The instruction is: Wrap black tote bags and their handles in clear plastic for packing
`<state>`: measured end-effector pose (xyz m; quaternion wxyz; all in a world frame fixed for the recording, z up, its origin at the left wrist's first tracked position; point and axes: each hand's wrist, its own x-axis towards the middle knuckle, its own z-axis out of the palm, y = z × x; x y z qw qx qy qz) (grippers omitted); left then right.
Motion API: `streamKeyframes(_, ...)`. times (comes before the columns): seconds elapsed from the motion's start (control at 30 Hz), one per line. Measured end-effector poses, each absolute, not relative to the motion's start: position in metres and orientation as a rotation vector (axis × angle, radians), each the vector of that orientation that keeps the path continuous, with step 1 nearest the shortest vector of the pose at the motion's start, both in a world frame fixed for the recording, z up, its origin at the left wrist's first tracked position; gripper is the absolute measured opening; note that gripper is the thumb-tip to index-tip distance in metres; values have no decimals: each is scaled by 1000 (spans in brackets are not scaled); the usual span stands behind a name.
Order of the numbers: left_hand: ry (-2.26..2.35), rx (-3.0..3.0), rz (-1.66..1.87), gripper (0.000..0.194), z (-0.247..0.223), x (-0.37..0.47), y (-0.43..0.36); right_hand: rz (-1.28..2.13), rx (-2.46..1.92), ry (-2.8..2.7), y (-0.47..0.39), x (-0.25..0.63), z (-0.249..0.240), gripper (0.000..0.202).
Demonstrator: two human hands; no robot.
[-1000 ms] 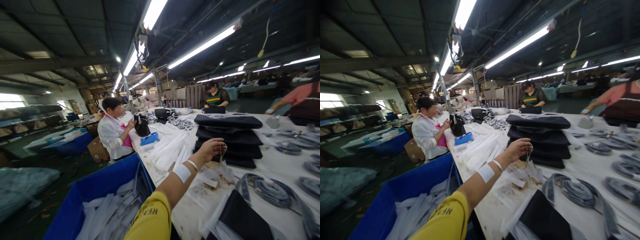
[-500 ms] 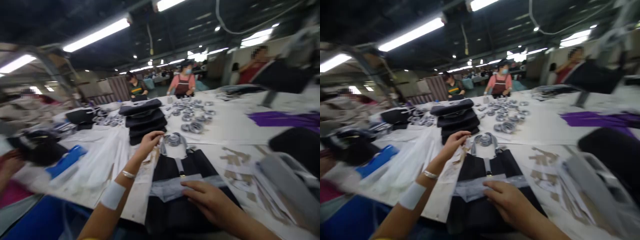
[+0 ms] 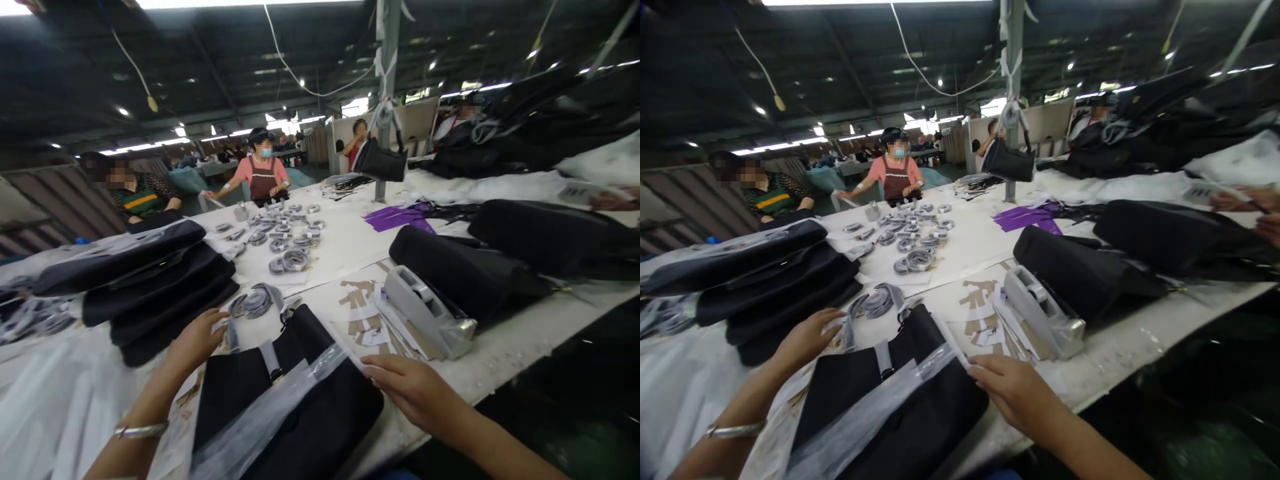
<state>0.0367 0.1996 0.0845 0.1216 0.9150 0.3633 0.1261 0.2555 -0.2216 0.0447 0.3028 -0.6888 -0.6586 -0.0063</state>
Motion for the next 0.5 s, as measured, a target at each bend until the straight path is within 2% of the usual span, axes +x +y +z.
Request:
streamKeyframes(0.1,877,2653,436,35,89,60,181,-85,-1839,-1702,-227,263,37,38)
streamKeyframes(0.3,501,2551,325,28,110,124,120,-175,-1866,-1561,-228,279,18,35)
streamKeyframes(0.5,109,2537,-18,22,84,223,58,-184,-1889,-1528,-211,285,23,32)
